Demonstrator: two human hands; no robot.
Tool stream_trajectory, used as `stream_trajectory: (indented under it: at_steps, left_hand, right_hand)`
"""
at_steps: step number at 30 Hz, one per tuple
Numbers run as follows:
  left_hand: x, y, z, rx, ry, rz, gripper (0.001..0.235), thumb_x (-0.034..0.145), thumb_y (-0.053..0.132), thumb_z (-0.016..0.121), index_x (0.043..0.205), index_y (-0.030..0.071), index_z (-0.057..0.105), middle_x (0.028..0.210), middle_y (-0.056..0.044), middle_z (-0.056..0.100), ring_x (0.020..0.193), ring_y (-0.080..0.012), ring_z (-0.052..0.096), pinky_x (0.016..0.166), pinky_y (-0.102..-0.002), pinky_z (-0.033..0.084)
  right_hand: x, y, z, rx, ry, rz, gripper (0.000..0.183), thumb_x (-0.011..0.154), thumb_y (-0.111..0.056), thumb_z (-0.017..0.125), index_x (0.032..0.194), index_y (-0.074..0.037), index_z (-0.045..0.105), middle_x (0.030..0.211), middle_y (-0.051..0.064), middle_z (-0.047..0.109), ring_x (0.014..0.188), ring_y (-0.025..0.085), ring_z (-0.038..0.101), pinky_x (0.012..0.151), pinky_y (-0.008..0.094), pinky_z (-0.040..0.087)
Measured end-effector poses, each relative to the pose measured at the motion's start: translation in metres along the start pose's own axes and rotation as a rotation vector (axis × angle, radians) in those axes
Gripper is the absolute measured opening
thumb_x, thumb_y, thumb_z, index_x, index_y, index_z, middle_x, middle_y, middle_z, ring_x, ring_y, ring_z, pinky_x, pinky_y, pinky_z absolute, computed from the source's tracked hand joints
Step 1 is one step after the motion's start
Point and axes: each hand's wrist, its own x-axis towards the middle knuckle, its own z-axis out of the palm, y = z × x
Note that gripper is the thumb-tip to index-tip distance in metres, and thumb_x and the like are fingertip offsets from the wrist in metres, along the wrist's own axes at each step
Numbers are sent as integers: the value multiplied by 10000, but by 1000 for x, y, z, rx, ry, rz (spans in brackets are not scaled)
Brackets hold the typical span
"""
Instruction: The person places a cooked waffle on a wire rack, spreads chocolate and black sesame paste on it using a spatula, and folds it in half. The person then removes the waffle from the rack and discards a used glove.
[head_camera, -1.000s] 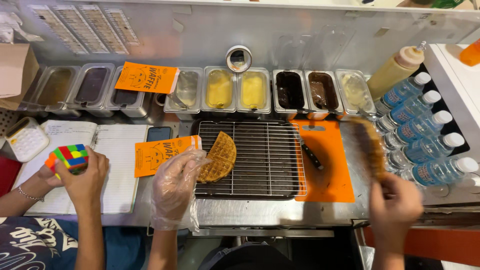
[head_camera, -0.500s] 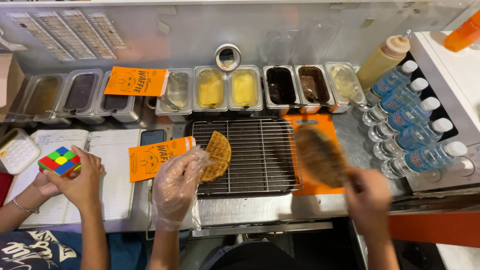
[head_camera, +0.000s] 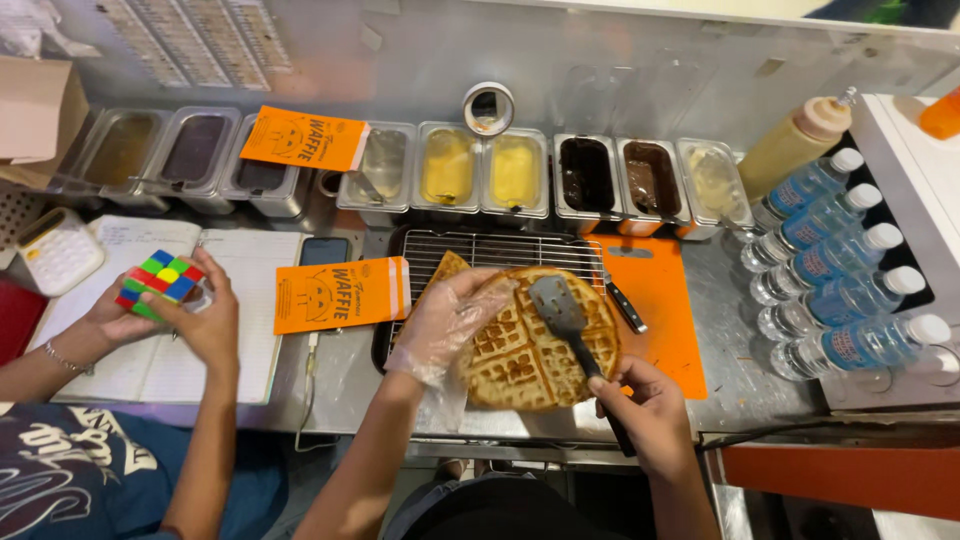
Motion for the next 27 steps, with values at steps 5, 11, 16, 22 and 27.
stream_trajectory:
  at_steps: [5, 11, 16, 22, 27]
  left_hand:
    - [10, 28, -7, -262, -192, -54, 286, 923, 241, 770, 1104, 22, 744, 952, -65, 763, 843, -173, 706, 767, -319, 613]
    - [18, 77, -20, 555, -340, 409, 234, 860, 279, 790, 987, 83, 799, 958, -70, 762, 857, -196, 731, 788, -331, 581]
    - [28, 81, -11, 633, -511, 557, 252, 862, 304, 758, 1002, 99, 803, 1176, -98, 741, 1060, -241, 722, 918, -367, 581]
    - [2, 31, -44, 688, 139, 594, 255, 998, 231, 711, 1212, 98, 750, 1407, -181, 664, 1326, -360, 619, 1171, -491, 394]
    - [-21, -31, -81, 777, 376, 324, 199, 997, 210, 643, 1127, 93, 740, 1144, -130, 759, 1071, -285, 732, 951, -374, 584]
  right_hand:
    - [8, -35, -4, -44, -118, -44, 200, 856, -9, 740, 1032, 12, 647, 972, 42, 623, 863, 118, 614, 758, 287, 517]
    - [25, -75, -2, -483, -308, -198, 349, 821, -55, 781, 1148, 6, 675, 1054, 40, 622, 926, 129, 612, 778, 287, 548]
    - [32, -68, 24, -705, -227, -295, 186, 833, -96, 803, 984, -17, 728, 838, 51, 633, 747, 140, 607, 625, 279, 477]
    - [17, -59, -23, -1144, 292, -662, 140, 889, -58, 771, 996, -30, 686, 887, 114, 659, 862, 285, 615, 796, 399, 469]
    - [0, -40, -60, -1022, 573, -509, 124, 961, -21, 803, 1035, 20, 713, 911, 107, 671, 812, 210, 638, 785, 356, 505]
